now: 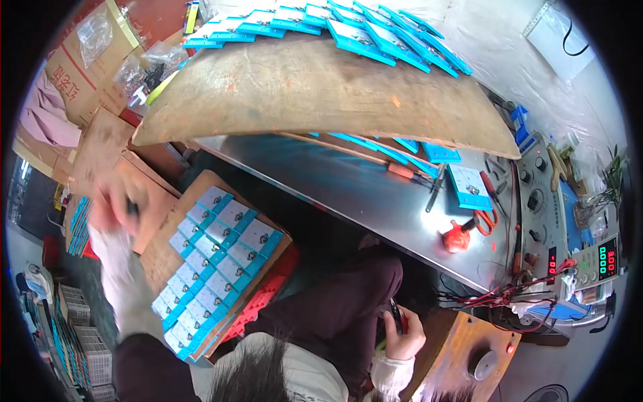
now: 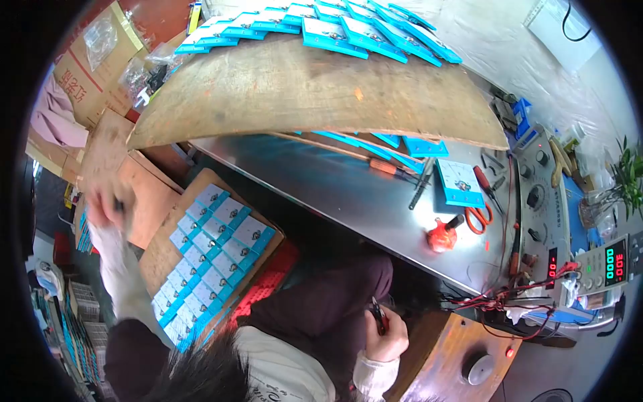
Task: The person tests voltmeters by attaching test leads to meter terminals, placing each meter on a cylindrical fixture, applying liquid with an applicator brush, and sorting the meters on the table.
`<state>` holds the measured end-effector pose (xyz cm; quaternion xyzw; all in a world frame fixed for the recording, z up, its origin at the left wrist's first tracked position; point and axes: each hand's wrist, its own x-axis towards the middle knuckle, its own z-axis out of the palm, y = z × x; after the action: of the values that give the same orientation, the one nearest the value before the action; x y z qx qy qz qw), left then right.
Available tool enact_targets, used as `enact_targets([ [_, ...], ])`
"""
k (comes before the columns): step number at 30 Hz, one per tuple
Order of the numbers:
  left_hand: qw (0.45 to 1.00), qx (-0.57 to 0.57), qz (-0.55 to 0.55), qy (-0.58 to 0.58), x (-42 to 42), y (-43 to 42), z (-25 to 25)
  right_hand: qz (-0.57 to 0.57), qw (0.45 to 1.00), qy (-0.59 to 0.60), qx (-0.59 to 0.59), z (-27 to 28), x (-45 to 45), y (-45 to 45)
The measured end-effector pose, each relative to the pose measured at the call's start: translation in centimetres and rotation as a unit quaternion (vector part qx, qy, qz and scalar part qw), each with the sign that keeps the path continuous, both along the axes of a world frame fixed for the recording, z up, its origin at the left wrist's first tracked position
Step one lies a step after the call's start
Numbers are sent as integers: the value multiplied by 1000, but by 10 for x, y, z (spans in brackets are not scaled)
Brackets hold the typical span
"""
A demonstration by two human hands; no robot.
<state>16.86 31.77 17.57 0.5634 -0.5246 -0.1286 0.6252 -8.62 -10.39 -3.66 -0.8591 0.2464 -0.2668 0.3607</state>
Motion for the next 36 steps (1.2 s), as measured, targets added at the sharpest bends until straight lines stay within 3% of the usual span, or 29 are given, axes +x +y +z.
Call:
enact_targets([
  [1,990,-50,0,132,23,31,8,1,1000,-12,5,2,2,2],
  [2,974,-43,187,124,27,-28,32,11,1000,-21,17,3,4,5],
  [3,922,-17,361,137,31,-87,55,19,999,-32,26,5,5,8],
  [5,926,153,326,116,75,-153,78,38,998,-35,24,16,6,17],
  [6,928,194,253,194,121,-169,72,51,997,-38,32,20,5,21],
  [7,932,156,267,188,75,-204,81,57,998,-24,33,24,4,24],
  [8,917,131,242,290,121,-216,66,57,997,-24,34,20,-1,26],
  [9,902,219,314,199,161,-256,46,51,998,-25,30,15,-7,22],
  [11,908,157,324,217,232,-260,13,27,999,-16,35,9,-17,18],
  [13,895,130,384,185,232,-244,8,-1,999,12,43,0,-33,12],
  [14,868,206,393,222,175,-240,35,-6,999,15,42,-4,-40,9],
  [15,917,147,330,171,187,-213,17,-26,998,18,55,-8,-47,7],
  [16,909,221,332,120,170,-200,34,-45,996,18,69,-13,-53,5],
  [17,925,189,320,79,110,-202,47,-62,995,40,69,-19,-61,2],
  [18,931,140,336,-17,109,-171,31,-74,994,42,74,-20,-64,0],
  [19,899,122,417,-62,42,-180,36,-88,992,46,83,-21,-67,-2],
  [21,852,-40,521,14,-36,-188,10,-94,992,44,73,-15,-65,-4],
  [22,860,-138,492,1,-53,-182,-20,-85,993,45,64,-8,-61,-4],
  [24,877,-211,432,-1,-85,-186,-71,-64,996,37,52,15,-45,-1],
  [25,833,-275,476,63,-97,-210,-102,-50,997,29,50,27,-34,2],
  [26,889,-229,364,160,-104,-218,-110,-24,999,-27,37,31,-26,5],
  [28,934,-59,167,310,-103,-235,-113,25,996,-82,23,48,-14,13],
  [30,879,-30,80,469,-99,-260,-131,64,989,-131,25,62,-5,26],
  [36,867,-14,95,490,-108,-268,-154,113,987,-114,-7,67,26,44],
])
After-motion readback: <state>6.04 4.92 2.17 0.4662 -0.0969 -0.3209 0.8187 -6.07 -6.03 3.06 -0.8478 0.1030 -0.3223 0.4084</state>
